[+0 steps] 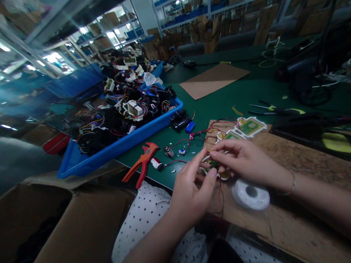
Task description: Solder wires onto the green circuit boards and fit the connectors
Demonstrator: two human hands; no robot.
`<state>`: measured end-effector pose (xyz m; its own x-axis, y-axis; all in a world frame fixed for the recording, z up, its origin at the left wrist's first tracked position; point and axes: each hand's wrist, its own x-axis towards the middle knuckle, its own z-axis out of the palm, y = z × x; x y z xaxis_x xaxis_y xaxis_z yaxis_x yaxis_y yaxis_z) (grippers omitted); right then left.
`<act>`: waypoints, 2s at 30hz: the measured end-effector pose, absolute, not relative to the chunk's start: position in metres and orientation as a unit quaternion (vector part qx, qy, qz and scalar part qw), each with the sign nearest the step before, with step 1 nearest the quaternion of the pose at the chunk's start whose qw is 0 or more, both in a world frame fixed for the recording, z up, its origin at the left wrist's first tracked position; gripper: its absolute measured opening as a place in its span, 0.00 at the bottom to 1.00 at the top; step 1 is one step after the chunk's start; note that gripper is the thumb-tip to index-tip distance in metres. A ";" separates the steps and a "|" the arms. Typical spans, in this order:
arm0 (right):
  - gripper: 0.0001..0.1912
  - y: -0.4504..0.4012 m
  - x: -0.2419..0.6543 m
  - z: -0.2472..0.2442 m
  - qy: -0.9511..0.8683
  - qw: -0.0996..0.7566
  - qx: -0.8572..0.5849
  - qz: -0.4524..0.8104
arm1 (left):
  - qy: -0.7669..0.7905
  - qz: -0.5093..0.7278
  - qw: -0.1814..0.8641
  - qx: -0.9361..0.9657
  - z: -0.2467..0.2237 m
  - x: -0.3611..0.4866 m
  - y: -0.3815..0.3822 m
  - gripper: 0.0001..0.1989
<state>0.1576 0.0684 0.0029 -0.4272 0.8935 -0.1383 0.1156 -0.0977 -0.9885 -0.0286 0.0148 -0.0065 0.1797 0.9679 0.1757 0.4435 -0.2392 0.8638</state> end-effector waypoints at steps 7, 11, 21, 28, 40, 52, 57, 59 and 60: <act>0.19 0.068 0.157 0.003 -0.566 0.309 -0.435 0.629 | 0.483 0.372 0.229 0.759 -0.002 -0.031 0.017 0.22; 0.21 0.068 0.160 0.003 -0.579 0.308 -0.437 0.616 | 0.479 0.351 0.198 0.780 -0.001 -0.031 0.014 0.22; 0.19 0.061 0.158 0.003 -0.655 0.268 -0.421 0.567 | 0.536 0.403 0.221 0.708 -0.001 -0.034 0.021 0.09; 0.14 0.067 0.166 0.009 -0.804 0.262 -0.370 0.385 | 0.525 0.357 0.226 0.739 0.004 -0.034 0.026 0.08; 0.14 0.065 0.165 0.019 -0.831 0.247 -0.343 0.362 | 0.500 0.309 0.309 0.747 0.011 -0.044 0.032 0.10; 0.19 0.064 0.164 0.013 -0.692 0.258 -0.420 0.527 | 0.730 0.193 0.070 0.652 0.017 -0.137 0.031 0.27; 0.18 0.065 0.163 0.010 -0.704 0.267 -0.418 0.509 | 0.805 0.059 0.072 0.586 -0.008 -0.191 0.033 0.34; 0.18 0.065 0.163 0.009 -0.712 0.268 -0.420 0.494 | 0.817 0.042 0.071 0.570 -0.014 -0.193 0.039 0.31; 0.18 0.064 0.163 0.010 -0.716 0.269 -0.421 0.488 | 0.824 0.043 0.068 0.561 -0.014 -0.192 0.041 0.28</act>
<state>0.1625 0.0640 0.0097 -0.5010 0.8650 -0.0261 0.3397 0.1688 -0.9253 -0.1920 0.0410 -0.0136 -0.3607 0.9305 -0.0638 0.9190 0.3662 0.1462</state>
